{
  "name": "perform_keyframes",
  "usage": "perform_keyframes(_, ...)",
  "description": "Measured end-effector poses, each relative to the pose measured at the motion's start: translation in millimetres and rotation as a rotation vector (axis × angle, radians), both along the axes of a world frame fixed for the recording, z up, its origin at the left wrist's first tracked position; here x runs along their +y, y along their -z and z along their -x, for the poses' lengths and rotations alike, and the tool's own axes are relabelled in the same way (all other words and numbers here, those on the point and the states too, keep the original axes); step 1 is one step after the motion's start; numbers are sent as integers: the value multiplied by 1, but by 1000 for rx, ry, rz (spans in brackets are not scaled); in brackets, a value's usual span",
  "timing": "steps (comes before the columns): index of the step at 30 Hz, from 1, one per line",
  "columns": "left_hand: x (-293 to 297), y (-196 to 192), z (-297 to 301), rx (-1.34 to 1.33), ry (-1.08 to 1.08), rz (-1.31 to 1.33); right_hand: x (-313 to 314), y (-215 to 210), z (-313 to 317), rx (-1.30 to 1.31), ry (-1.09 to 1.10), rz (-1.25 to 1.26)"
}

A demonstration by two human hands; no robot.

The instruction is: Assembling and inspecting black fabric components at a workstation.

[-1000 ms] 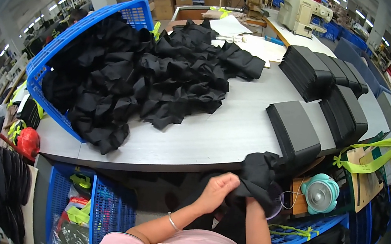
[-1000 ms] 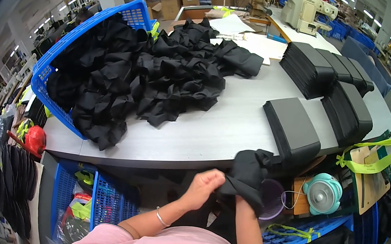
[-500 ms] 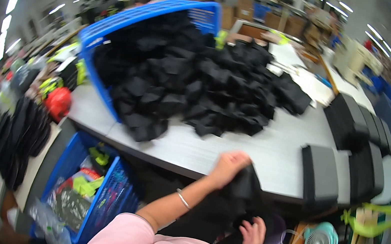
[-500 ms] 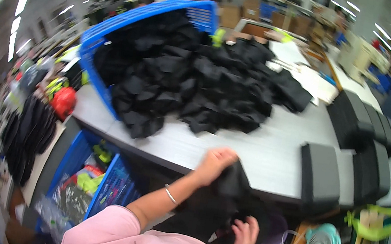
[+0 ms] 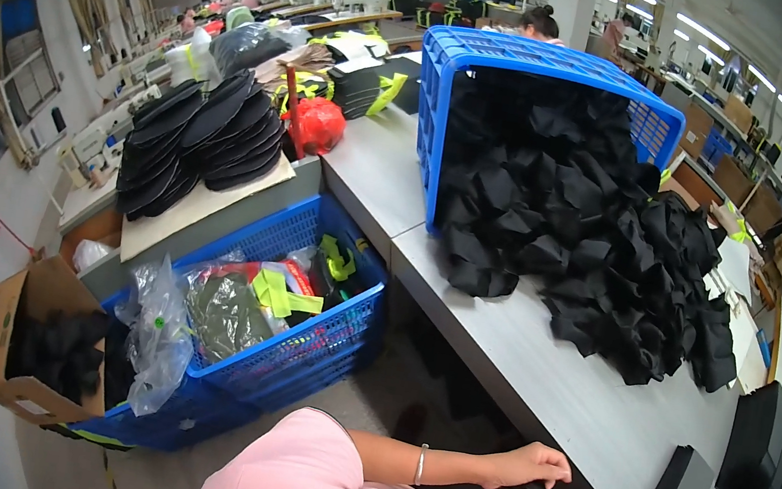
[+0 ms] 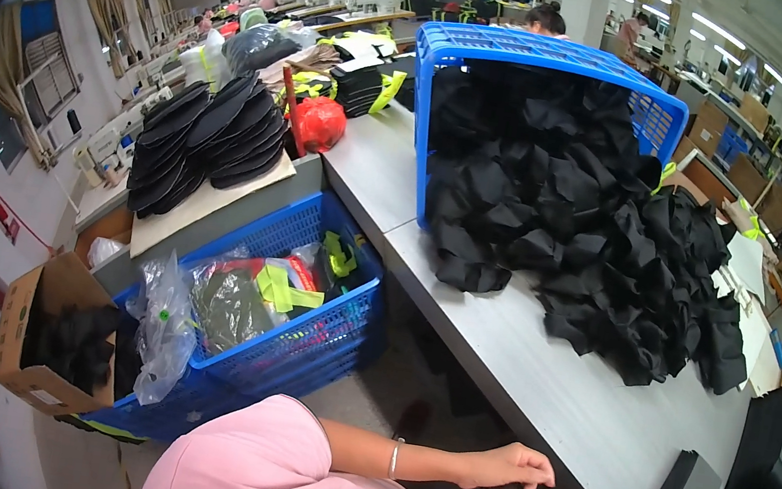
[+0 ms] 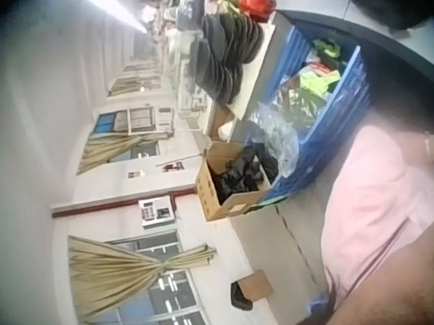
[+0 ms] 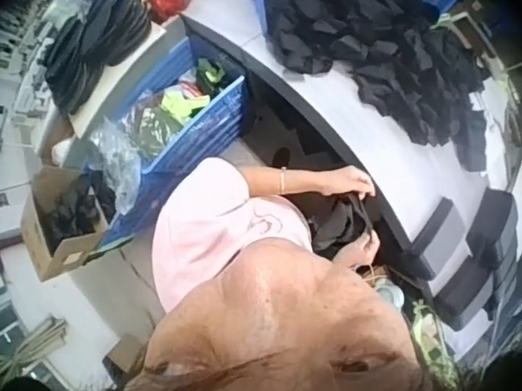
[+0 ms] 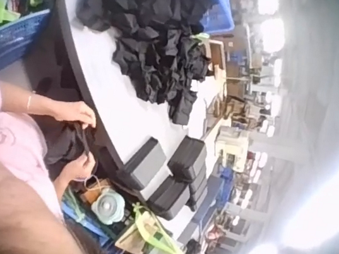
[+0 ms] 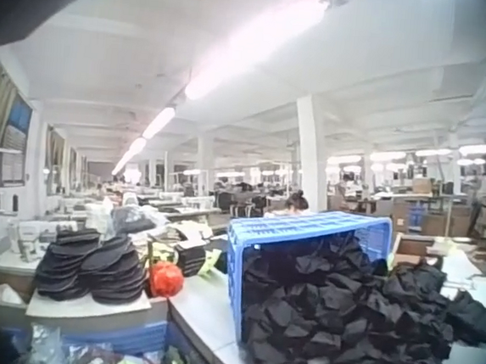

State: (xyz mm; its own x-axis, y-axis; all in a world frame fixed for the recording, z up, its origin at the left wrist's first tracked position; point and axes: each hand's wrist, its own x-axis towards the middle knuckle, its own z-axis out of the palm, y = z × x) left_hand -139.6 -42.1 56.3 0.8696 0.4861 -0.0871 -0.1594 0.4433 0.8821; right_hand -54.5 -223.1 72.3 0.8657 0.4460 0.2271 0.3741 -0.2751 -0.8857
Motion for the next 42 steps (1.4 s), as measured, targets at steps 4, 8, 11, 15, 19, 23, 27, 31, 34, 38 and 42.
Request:
perform_keyframes(4, -22, 28, 12, -70, 417, 322, 14, -18, -2, -711, -145, 55)
perform_keyframes(8, -40, 7, 24, -163, 717, 449, 16, 45, -39, -354, -356, 216)
perform_keyframes(11, -63, 36, 11, -82, 725, 775, 36, 75, -20, 223, -494, -200)
perform_keyframes(15, -69, 57, 3, -391, 1118, 851, 29, 97, -17, 213, -625, -191)
perform_keyframes(19, -69, 54, -7, -398, 1169, 808, 37, 109, -6, 398, -700, -369)
perform_keyframes(23, -90, 72, -22, -388, 1051, 769, 59, 104, 20, 343, -620, -294)
perform_keyframes(27, -78, 58, -19, -354, 979, 728, 69, 119, 33, 400, -496, -61)
perform_keyframes(31, -175, 138, -160, -386, 787, 662, 85, 111, 50, 310, -657, 78)
perform_keyframes(34, -76, 52, -29, -313, 808, 650, 64, 146, 13, 362, -576, -72)
perform_keyframes(38, -40, 23, -4, -295, 723, 599, 41, 146, -36, 546, -453, 37)
perform_keyframes(42, -21, 8, 6, -279, 603, 546, 11, 94, -53, 849, -49, -844)
